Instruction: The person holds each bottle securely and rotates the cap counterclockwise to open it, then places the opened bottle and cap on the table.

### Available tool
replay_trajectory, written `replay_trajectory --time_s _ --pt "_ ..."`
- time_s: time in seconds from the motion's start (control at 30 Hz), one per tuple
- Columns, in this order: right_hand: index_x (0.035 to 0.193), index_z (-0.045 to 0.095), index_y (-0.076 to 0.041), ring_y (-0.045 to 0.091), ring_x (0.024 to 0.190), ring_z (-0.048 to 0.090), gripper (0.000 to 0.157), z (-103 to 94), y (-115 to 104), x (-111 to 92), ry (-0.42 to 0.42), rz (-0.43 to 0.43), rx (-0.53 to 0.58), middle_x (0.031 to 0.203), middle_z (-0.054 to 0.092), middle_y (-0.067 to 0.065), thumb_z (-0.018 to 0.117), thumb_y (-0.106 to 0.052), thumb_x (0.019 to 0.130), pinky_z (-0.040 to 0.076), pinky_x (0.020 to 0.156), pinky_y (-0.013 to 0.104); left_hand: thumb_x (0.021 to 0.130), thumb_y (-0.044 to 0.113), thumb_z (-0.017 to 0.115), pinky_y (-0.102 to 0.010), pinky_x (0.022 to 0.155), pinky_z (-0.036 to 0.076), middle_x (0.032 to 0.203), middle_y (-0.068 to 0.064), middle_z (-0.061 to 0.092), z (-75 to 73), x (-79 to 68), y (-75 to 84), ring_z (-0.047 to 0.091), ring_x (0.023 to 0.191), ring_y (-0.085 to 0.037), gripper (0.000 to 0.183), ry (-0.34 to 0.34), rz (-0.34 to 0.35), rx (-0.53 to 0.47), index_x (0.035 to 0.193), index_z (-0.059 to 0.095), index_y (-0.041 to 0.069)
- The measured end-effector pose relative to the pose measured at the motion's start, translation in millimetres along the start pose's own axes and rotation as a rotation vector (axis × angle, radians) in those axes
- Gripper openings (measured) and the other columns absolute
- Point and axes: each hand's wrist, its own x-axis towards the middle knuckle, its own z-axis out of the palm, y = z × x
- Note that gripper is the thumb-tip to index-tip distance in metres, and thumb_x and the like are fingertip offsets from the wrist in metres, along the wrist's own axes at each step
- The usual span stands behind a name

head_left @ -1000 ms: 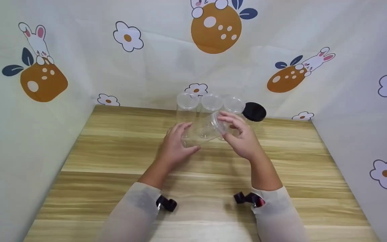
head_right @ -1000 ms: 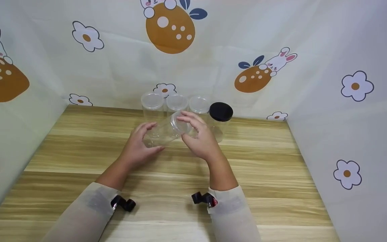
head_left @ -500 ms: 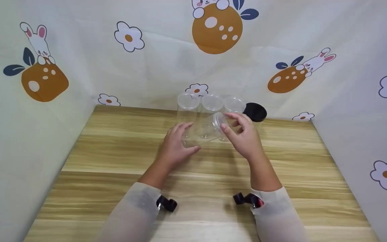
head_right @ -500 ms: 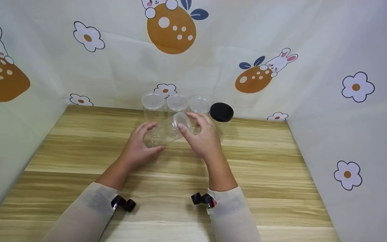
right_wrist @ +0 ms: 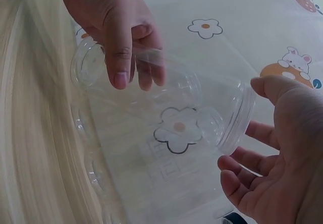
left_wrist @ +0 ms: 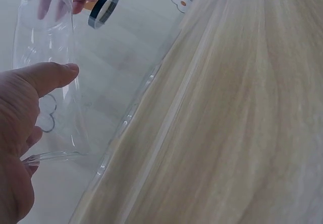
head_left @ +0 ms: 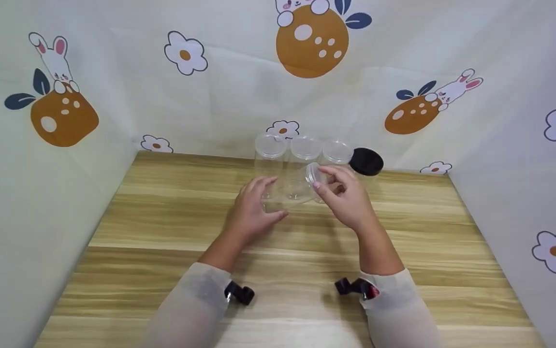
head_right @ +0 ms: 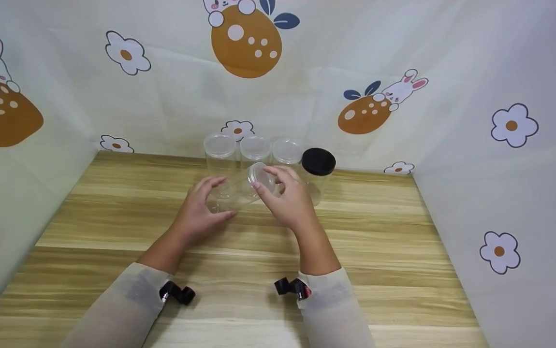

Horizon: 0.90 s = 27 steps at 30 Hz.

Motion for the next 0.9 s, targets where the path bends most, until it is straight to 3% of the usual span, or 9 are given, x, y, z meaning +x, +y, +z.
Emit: replay_trajectory --time_s 0.1,0.23,0.43,0.63,0.8,0.9 --pt "0.140 0.072 -0.018 0.024 0.127 0.064 0.041 -1.3 -0.6 -1.1 -0.039 -0.034 0.069 0.151 0.063 0.003 0.075 -0.017 0.099 0.059 0.099 0.036 0.073 0.042 0.098 -0.059 0.122 0.045 0.158 0.002 0.056 -0.7 -0.4 -0.4 0.050 0.149 -0.030 0.091 -0.002 -0.005 -0.002 0.152 0.055 0.032" --pt "0.140 0.071 -0.014 0.025 0.143 0.055 0.044 -2.5 -1.4 -2.1 -0.073 -0.061 0.166 0.159 0.058 0.004 0.070 -0.003 0.097 0.051 0.117 0.049 0.073 0.044 0.097 -0.059 0.121 0.045 0.158 0.002 0.056 -1.0 -0.5 -0.3 0.050 0.149 -0.030 0.091 -0.006 -0.006 -0.001 0.153 0.055 0.032" --pt "0.139 0.070 -0.011 0.024 0.146 0.053 0.044 -2.4 -1.8 -2.3 -0.081 -0.073 0.198 0.160 0.056 0.005 0.067 0.001 0.097 0.048 0.120 0.052 0.073 0.045 0.097 -0.061 0.121 0.045 0.160 0.000 0.054 -0.7 -0.6 -0.2 0.049 0.150 -0.031 0.091 -0.004 -0.012 -0.003 0.152 0.055 0.032" --pt "0.139 0.070 -0.009 0.026 0.140 0.059 0.044 -5.1 -5.0 -1.6 -0.010 -0.050 0.175 0.153 0.061 0.008 0.076 -0.009 0.095 0.055 0.110 0.042 0.074 0.044 0.097 -0.060 0.122 0.045 0.158 0.001 0.055 -0.4 0.1 -0.6 0.049 0.150 -0.031 0.090 -0.005 0.000 -0.017 0.152 0.056 0.031" --pt "0.135 0.073 -0.015 0.022 0.111 0.068 0.042 -4.6 -4.8 0.7 0.076 0.022 0.064 0.137 0.067 0.005 0.080 -0.030 0.096 0.055 0.083 0.025 0.074 0.041 0.098 -0.059 0.122 0.044 0.158 0.002 0.055 0.4 0.2 -0.8 0.050 0.149 -0.031 0.089 -0.005 0.014 -0.031 0.152 0.056 0.030" --pt "0.132 0.075 -0.018 0.019 0.097 0.066 0.041 -3.1 -4.3 1.1 0.087 0.063 -0.015 0.129 0.068 0.005 0.077 -0.040 0.098 0.054 0.079 0.023 0.074 0.040 0.098 -0.060 0.122 0.044 0.158 0.002 0.055 0.9 -0.3 -0.4 0.050 0.149 -0.030 0.089 -0.005 0.010 -0.037 0.152 0.056 0.031"
